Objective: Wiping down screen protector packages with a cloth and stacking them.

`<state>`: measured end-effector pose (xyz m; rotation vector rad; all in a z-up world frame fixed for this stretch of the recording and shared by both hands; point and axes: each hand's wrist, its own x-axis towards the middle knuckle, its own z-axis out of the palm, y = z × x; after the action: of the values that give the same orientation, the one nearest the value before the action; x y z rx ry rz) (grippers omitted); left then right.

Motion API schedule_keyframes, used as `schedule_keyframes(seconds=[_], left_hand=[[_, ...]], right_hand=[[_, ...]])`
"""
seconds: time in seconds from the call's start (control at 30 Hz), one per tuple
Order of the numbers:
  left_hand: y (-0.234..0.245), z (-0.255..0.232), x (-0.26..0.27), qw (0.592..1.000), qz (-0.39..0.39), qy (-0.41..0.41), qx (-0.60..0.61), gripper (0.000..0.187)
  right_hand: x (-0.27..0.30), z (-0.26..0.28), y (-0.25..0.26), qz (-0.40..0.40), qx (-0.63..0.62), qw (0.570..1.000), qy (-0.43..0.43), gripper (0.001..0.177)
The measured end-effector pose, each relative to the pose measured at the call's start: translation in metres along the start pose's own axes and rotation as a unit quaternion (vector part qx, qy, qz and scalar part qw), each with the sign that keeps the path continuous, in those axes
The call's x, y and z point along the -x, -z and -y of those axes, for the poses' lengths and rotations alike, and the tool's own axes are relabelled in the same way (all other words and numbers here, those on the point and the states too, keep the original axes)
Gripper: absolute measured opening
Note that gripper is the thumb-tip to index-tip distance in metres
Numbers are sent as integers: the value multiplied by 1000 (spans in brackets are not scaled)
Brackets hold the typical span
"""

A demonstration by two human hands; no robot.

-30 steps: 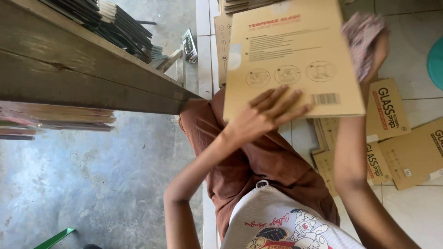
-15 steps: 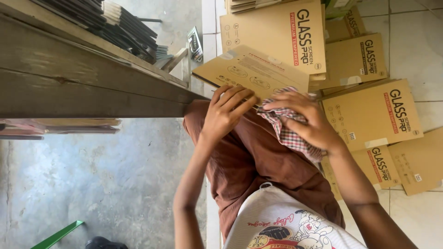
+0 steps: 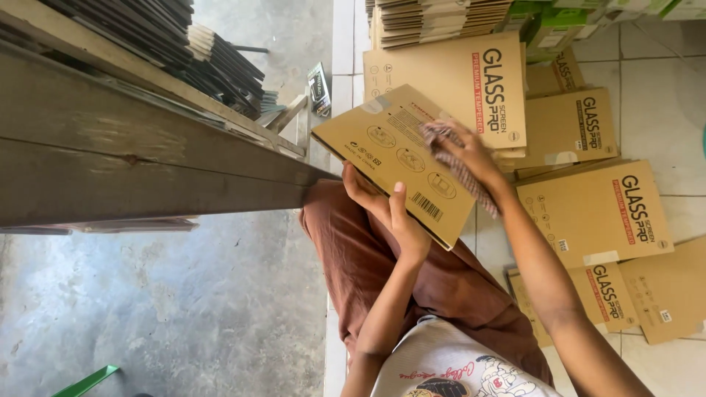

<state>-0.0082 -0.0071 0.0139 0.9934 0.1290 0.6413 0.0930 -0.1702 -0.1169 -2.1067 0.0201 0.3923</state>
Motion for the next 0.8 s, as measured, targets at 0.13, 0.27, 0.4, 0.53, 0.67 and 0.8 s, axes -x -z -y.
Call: schedule_keyframes(seconds=[0.13, 0.27, 0.4, 0.53, 0.67, 0.8], left_hand=[[9, -7, 1, 993, -7, 34, -112, 77], [23, 7, -14, 981, -77, 69, -163, 72], [32, 14, -18, 980, -79, 161, -88, 62], [31, 17, -5, 967, -3, 236, -93, 55], [26, -2, -5, 955, -49, 288, -43, 56], [34, -2, -13, 956, -33, 291, -21, 63]], right_hand=[[-47, -108, -11, -71, 72, 995, -14, 56], [-28, -74, -18, -29, 140, 989, 37, 62], [78, 66, -15, 52, 140, 986, 68, 62], [131, 99, -17, 46, 93, 975, 199, 58], [103, 86, -21, 61, -34, 975, 213, 55], [-13, -39, -39, -30, -39, 991, 123, 60]])
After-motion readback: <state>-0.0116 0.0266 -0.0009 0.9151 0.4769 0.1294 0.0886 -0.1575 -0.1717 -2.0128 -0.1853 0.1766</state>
